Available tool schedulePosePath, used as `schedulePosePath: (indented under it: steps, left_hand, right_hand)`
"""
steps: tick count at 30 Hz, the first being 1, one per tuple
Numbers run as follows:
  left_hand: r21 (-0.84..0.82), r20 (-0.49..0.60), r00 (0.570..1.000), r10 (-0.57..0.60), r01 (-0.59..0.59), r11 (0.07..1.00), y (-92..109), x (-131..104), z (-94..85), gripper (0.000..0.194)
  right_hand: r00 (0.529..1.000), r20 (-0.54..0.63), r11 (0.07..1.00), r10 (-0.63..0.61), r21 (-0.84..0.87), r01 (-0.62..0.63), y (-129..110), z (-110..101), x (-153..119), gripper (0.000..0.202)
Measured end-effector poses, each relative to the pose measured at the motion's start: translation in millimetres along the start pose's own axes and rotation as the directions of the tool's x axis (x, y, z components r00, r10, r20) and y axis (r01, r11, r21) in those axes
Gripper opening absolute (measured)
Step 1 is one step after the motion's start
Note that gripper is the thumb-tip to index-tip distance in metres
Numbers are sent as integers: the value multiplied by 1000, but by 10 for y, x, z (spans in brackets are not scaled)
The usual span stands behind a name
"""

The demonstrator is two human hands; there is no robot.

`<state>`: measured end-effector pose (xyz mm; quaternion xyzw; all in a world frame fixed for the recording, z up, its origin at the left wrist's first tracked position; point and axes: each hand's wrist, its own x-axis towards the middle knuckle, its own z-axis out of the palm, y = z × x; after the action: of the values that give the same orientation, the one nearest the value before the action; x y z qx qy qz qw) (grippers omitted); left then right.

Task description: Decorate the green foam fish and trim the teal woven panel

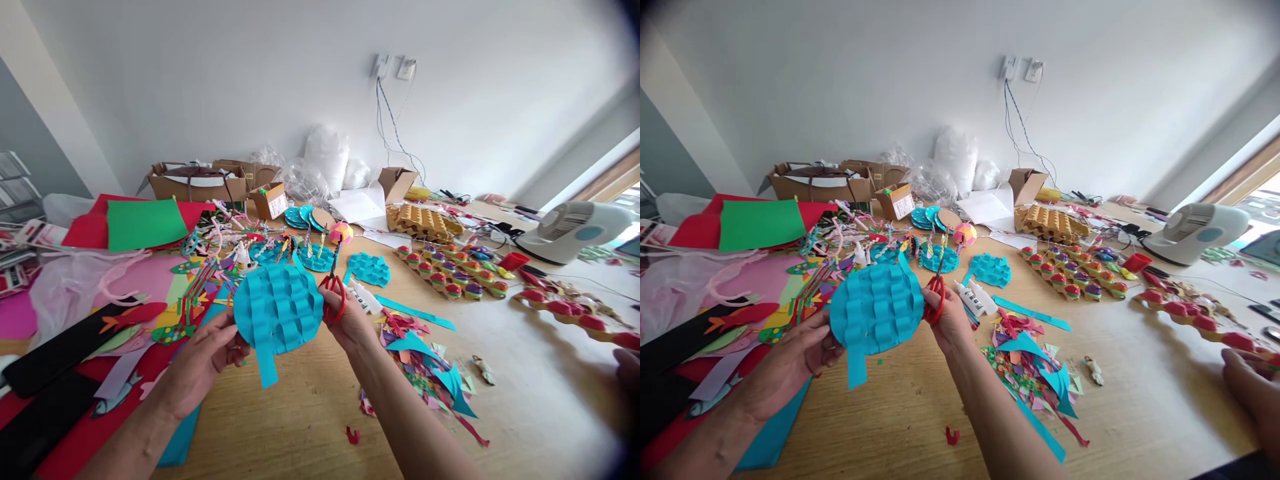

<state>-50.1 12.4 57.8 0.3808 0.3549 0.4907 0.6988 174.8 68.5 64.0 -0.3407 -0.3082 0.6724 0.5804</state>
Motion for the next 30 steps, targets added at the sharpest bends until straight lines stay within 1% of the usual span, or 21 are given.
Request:
schedulePosePath:
  steps: [4,6,7,8,10,11,12,13,15,16,17,18,20,21,22,23,25,27,28,30]
  left_hand:
    - [-52,-103,993,62,-67,996,-32,4,18,24]
    - [-27,-156,983,98,-103,994,-49,4,34,27]
    - [13,-191,973,129,-129,992,-56,7,44,30]
    - [66,-232,956,179,-168,984,-63,12,53,33]
    - [187,-317,893,320,-271,944,-74,30,63,42]
    - [226,-350,856,381,-317,921,-78,42,61,46]
    - [231,-368,835,408,-343,910,-80,55,55,48]
    - [198,-373,840,393,-342,919,-80,68,44,46]
    - [83,-357,886,295,-285,955,-77,88,16,38]
    - [51,-351,898,267,-266,963,-75,94,3,35]
    - [61,-352,893,279,-276,959,-73,96,-6,34]
    - [111,-355,876,328,-309,945,-71,94,-9,36]
    - [251,-341,823,453,-385,888,-67,82,2,41]
    - [292,-327,812,484,-401,868,-63,73,16,42]
    - [294,-318,816,482,-399,869,-58,65,33,41]
    - [256,-316,835,450,-382,888,-51,58,53,39]
    - [113,-315,884,345,-326,939,-34,52,92,34]
    - [-23,-290,925,245,-262,965,-20,54,122,35]
    - [-61,-276,937,214,-240,969,-18,56,133,37]
    - [-73,-283,939,196,-225,972,-28,61,148,40]
  right_hand:
    - [998,-22,997,-57,55,59,-34,16,43,16]
    - [999,-28,996,-44,81,46,-14,14,51,16]
    - [999,-29,995,-32,89,34,4,13,51,16]
    - [999,-29,995,-22,97,25,25,14,48,16]
    - [999,-34,993,-16,115,20,69,25,32,15]
    - [999,-42,992,-18,127,23,89,36,20,15]
    - [999,-51,990,-21,138,28,105,50,6,15]
    - [998,-57,989,-21,147,29,119,64,-10,15]
    - [998,-68,988,-16,152,26,136,89,-38,16]
    - [997,-73,988,-15,153,26,140,96,-48,16]
    - [997,-77,988,-16,154,28,144,100,-54,16]
    - [996,-82,987,-19,158,31,146,100,-57,16]
    - [996,-90,985,-16,171,31,150,95,-55,17]
    - [996,-94,983,-5,180,22,154,91,-54,17]
    - [995,-98,982,9,187,9,159,88,-55,18]
    - [994,-104,981,23,192,-2,164,86,-59,18]
    - [993,-116,982,27,191,-4,176,86,-75,19]
    - [993,-120,986,-9,165,29,183,89,-100,19]
    - [992,-119,988,-34,145,51,184,93,-115,19]
    - [991,-111,991,-81,100,92,180,105,-145,17]
